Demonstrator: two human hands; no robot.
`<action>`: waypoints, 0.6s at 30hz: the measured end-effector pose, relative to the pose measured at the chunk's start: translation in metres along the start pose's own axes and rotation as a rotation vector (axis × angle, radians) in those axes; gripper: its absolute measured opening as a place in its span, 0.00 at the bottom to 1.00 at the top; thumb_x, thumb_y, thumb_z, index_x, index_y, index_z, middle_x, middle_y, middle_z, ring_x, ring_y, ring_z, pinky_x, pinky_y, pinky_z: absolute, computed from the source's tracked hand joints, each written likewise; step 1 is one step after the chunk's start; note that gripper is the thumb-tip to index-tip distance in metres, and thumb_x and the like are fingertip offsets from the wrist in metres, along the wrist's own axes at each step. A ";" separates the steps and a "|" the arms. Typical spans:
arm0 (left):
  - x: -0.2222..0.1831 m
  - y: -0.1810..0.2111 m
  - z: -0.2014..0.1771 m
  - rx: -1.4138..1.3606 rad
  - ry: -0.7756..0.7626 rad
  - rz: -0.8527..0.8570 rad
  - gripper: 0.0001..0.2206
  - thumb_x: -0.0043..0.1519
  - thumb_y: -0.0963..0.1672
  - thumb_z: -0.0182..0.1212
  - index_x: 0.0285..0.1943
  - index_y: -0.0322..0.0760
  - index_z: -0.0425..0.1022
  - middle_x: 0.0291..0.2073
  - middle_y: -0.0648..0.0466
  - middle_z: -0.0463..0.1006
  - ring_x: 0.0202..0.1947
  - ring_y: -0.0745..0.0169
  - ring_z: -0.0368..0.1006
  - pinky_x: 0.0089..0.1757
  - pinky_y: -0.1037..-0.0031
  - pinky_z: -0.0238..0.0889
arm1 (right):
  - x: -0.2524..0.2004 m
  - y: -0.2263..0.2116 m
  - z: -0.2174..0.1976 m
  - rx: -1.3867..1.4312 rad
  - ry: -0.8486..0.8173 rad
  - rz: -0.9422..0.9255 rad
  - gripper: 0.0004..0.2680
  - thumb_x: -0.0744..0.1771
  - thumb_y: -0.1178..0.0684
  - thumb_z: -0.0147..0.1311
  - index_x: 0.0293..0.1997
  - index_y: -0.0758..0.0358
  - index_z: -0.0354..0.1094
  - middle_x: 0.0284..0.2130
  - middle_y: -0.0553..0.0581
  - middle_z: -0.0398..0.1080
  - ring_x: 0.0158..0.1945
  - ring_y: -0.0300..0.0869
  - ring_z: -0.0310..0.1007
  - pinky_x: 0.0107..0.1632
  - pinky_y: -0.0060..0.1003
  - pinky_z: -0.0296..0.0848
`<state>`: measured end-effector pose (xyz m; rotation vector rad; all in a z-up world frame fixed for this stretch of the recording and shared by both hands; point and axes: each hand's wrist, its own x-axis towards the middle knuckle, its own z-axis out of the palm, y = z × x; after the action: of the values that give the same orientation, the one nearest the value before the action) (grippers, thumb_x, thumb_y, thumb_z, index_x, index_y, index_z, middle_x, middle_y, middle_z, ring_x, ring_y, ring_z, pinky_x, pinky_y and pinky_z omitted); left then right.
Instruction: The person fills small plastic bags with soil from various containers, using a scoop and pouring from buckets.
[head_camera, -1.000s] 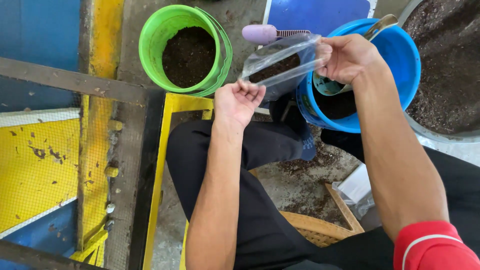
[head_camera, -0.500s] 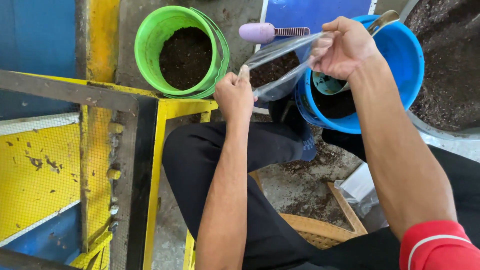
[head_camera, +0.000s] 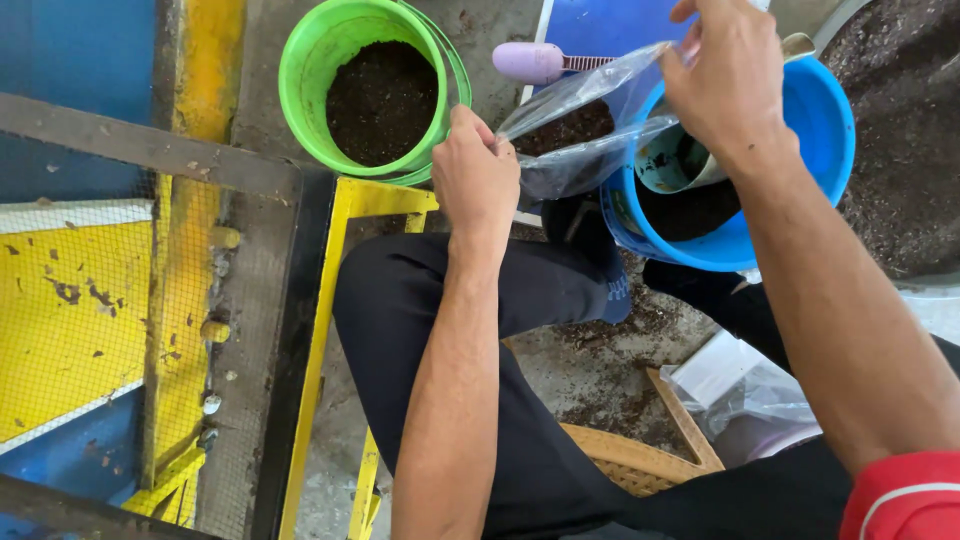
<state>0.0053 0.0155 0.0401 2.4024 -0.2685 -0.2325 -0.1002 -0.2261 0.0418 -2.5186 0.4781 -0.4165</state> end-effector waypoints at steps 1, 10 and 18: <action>0.000 0.001 -0.001 0.006 0.003 0.011 0.10 0.54 0.40 0.68 0.34 0.36 0.68 0.24 0.45 0.78 0.31 0.36 0.77 0.36 0.49 0.67 | -0.001 0.001 -0.004 -0.067 0.028 -0.106 0.08 0.67 0.65 0.60 0.50 0.69 0.68 0.33 0.62 0.73 0.42 0.53 0.76 0.45 0.48 0.73; 0.003 0.007 -0.005 -0.044 -0.013 0.011 0.11 0.55 0.41 0.70 0.33 0.35 0.68 0.23 0.44 0.78 0.30 0.37 0.77 0.35 0.50 0.68 | 0.002 -0.070 -0.045 -0.121 -0.038 -0.511 0.07 0.68 0.63 0.58 0.51 0.69 0.69 0.44 0.61 0.73 0.50 0.55 0.75 0.53 0.47 0.74; 0.002 0.005 -0.007 -0.038 -0.046 -0.024 0.10 0.56 0.42 0.69 0.34 0.35 0.68 0.24 0.45 0.79 0.30 0.38 0.79 0.35 0.51 0.68 | 0.009 -0.077 0.026 -0.363 -0.602 -0.410 0.14 0.65 0.62 0.56 0.57 0.57 0.71 0.45 0.59 0.75 0.47 0.55 0.77 0.44 0.49 0.77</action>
<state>0.0084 0.0164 0.0483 2.3655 -0.2541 -0.3021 -0.0631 -0.1565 0.0653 -2.9088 -0.2213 0.3221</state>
